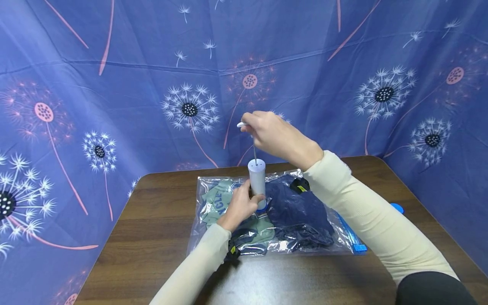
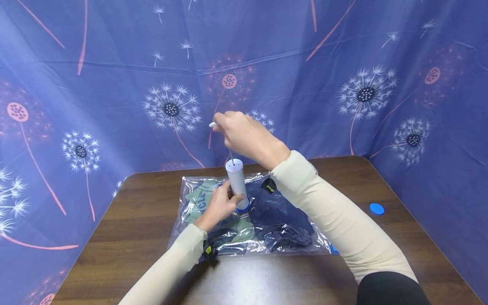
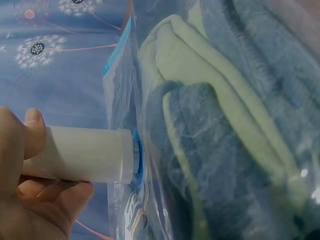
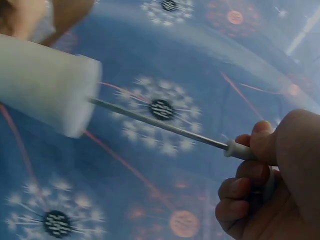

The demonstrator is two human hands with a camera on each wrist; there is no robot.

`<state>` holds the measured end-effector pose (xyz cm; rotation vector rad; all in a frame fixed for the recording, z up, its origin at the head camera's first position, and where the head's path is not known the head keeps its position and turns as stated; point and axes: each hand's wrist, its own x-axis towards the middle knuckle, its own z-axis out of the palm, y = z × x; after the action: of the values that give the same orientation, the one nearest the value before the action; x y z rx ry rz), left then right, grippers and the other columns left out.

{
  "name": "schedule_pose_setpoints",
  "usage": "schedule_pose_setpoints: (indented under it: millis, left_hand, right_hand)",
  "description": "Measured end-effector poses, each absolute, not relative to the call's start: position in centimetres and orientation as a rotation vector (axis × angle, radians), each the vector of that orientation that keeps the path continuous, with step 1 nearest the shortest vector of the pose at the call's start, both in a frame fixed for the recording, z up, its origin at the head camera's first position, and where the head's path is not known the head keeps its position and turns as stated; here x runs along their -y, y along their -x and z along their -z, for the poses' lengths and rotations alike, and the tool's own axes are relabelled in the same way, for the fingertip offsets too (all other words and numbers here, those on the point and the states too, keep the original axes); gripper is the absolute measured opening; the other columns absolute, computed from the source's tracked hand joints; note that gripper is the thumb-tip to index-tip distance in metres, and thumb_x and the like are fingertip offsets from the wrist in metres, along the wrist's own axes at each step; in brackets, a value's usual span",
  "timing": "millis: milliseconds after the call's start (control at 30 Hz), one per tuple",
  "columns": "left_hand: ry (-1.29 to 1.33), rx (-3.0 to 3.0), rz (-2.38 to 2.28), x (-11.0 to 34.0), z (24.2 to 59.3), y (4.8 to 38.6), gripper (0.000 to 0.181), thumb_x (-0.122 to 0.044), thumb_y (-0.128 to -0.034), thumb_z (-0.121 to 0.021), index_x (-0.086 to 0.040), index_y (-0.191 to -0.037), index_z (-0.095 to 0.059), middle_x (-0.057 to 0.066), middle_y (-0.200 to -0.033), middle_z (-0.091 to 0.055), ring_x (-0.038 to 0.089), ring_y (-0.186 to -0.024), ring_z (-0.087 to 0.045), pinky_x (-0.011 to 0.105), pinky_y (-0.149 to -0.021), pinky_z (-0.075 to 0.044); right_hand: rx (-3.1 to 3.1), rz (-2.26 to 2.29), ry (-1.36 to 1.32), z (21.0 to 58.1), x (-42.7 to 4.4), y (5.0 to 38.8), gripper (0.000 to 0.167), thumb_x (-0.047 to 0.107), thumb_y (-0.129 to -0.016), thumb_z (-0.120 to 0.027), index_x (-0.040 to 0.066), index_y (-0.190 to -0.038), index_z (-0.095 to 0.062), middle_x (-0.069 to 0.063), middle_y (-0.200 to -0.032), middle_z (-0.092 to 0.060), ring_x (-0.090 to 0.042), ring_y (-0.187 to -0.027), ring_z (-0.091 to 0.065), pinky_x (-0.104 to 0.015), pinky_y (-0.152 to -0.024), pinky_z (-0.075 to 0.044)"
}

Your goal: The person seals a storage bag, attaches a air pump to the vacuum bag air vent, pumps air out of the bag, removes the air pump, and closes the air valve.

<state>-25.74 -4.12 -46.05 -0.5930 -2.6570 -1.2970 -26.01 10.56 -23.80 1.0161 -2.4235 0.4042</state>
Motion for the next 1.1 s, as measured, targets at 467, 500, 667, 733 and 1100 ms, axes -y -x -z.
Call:
schedule_pose_setpoints:
  millis: [467,500,667,733,1100]
  left_hand:
    - [0.607,2.662,1.292,4.0,46.1,25.7,0.039,-0.018,-0.0938,-0.076,-0.001,-0.125,-0.059,0.014,-0.105,-0.074,0.020,-0.087,-0.072,0.032,-0.073,-0.059]
    - [0.608,2.663,1.294,4.0,46.1,25.7,0.039,-0.018,-0.0939,-0.076,-0.002,-0.125,-0.059,0.014,-0.105,-0.074,0.020,-0.087,-0.072,0.032,-0.073,-0.059]
    - [0.603,2.666,1.318,4.1,46.1,25.8,0.040,-0.018,-0.0946,-0.075,-0.003,-0.127,-0.059,0.014,-0.107,-0.074,0.021,-0.089,-0.072,0.032,-0.075,-0.060]
    - [0.601,2.670,1.321,4.1,46.2,25.8,0.040,-0.018,-0.0945,-0.075,-0.003,-0.127,-0.059,0.014,-0.107,-0.074,0.020,-0.090,-0.072,0.032,-0.075,-0.060]
    - [0.606,2.667,1.319,4.1,46.1,25.7,0.039,-0.020,-0.0952,-0.075,-0.004,-0.127,-0.059,0.013,-0.108,-0.074,0.020,-0.091,-0.072,0.033,-0.075,-0.060]
  right_hand:
    - [2.466,-0.313,-1.057,32.0,-10.8,26.6,0.012,0.009,-0.106,-0.055,0.003,-0.096,-0.058,-0.008,-0.078,-0.060,-0.019,-0.069,-0.064,-0.028,-0.060,-0.057]
    - [2.460,-0.316,-1.052,32.2,-10.8,26.6,0.012,0.009,-0.106,-0.055,0.003,-0.096,-0.058,-0.008,-0.078,-0.060,-0.018,-0.068,-0.063,-0.028,-0.060,-0.057]
    - [2.445,-0.317,-1.033,32.5,-10.7,26.5,0.013,0.009,-0.107,-0.054,0.004,-0.096,-0.057,-0.006,-0.078,-0.058,-0.017,-0.067,-0.059,-0.028,-0.059,-0.055]
    - [2.444,-0.314,-1.027,32.6,-10.7,26.5,0.013,0.009,-0.107,-0.054,0.004,-0.095,-0.056,-0.006,-0.078,-0.058,-0.017,-0.066,-0.059,-0.028,-0.058,-0.054]
    - [2.444,-0.314,-1.018,32.6,-10.7,26.3,0.014,0.010,-0.107,-0.054,0.005,-0.094,-0.056,-0.006,-0.079,-0.059,-0.016,-0.066,-0.057,-0.027,-0.057,-0.053]
